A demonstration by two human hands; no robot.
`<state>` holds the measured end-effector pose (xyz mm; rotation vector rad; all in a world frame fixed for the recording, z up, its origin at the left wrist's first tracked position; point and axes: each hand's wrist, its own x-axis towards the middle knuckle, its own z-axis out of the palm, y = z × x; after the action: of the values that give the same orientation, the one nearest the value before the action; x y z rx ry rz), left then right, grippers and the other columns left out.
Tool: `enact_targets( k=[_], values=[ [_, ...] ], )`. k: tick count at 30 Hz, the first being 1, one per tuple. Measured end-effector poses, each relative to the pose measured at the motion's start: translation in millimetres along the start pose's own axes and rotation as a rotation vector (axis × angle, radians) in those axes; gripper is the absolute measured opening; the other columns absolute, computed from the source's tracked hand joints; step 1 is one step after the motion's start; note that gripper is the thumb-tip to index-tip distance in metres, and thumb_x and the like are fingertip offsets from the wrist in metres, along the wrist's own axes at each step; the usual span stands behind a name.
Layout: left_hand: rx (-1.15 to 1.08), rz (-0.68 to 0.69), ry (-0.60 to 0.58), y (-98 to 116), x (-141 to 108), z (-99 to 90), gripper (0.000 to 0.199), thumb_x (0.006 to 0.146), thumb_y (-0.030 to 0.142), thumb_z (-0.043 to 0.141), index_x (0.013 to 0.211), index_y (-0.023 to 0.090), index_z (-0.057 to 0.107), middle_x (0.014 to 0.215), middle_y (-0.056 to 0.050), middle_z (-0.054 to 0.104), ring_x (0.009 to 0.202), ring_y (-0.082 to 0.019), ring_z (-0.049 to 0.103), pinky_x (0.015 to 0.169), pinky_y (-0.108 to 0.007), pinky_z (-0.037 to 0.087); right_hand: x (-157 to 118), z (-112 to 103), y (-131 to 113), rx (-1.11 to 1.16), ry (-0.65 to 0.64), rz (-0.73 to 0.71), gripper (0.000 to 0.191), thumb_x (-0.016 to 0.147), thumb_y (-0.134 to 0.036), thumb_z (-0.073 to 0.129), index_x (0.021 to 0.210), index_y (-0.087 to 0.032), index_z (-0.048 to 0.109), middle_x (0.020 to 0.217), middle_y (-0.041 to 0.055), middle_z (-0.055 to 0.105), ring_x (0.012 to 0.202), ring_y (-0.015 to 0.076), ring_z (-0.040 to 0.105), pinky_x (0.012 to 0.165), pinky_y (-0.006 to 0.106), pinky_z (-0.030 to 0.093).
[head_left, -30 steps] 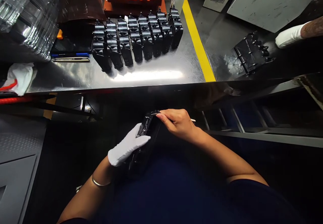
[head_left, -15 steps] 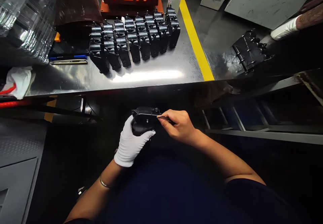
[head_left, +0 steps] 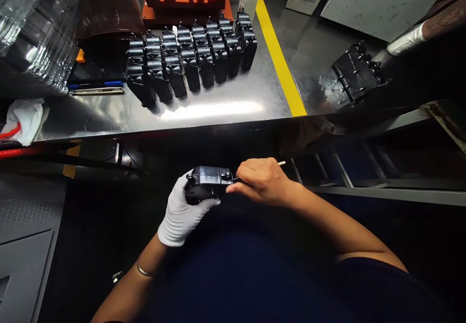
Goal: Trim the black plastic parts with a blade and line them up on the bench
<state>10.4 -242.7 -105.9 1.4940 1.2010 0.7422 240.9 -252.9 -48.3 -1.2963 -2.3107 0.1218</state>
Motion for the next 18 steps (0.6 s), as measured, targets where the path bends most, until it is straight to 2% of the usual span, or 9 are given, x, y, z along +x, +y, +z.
enact_targets(
  k=[3,6,9,13,18],
  values=[
    [-0.029,-0.037,-0.016,1,0,1.6,0.07,0.062,0.035,0.082,0.122,0.022,0.049,0.113,-0.008,0.063,0.107,-0.028,0.062,0.098,-0.044,0.047,-2,0,0,-0.017,0.021,-0.069,0.05,0.093,-0.049,0.047,0.055,-0.017,0.049,0.05,-0.0021,0.047,0.048,0.009,0.041,0.049,0.026,0.024],
    [-0.024,-0.055,-0.021,5,0,2.0,0.069,0.061,0.035,0.083,0.121,0.023,0.051,0.112,-0.007,0.064,0.105,-0.028,0.062,0.095,-0.043,0.048,-3,-1,1,-0.037,0.06,-0.079,0.05,0.092,-0.052,0.048,0.056,-0.017,0.05,0.051,-0.002,0.045,0.049,0.0093,0.039,0.05,0.026,0.023],
    [-0.005,-0.083,-0.088,10,2,-0.4,0.066,0.06,0.037,0.082,0.118,0.024,0.053,0.11,-0.006,0.065,0.104,-0.028,0.062,0.096,-0.045,0.047,-3,-2,2,-0.035,0.052,-0.082,0.051,0.091,-0.054,0.047,0.058,-0.017,0.052,0.053,-0.0016,0.045,0.05,0.0096,0.039,0.05,0.026,0.023],
    [0.006,-0.116,-0.167,11,4,-4.7,0.077,0.059,0.038,0.083,0.124,0.021,0.047,0.117,-0.008,0.063,0.112,-0.03,0.058,0.099,-0.047,0.043,-2,-2,3,-0.028,0.035,-0.15,0.053,0.091,-0.053,0.048,0.053,-0.017,0.047,0.05,-0.0024,0.042,0.048,0.0092,0.036,0.049,0.026,0.022],
    [0.007,-0.152,-0.2,12,5,-5.2,0.081,0.057,0.04,0.083,0.126,0.02,0.045,0.119,-0.009,0.062,0.114,-0.031,0.057,0.1,-0.047,0.042,-4,-1,1,0.002,0.057,-0.144,0.051,0.091,-0.05,0.05,0.052,-0.017,0.045,0.05,-0.0023,0.043,0.047,0.0088,0.037,0.048,0.025,0.023]
  ],
)
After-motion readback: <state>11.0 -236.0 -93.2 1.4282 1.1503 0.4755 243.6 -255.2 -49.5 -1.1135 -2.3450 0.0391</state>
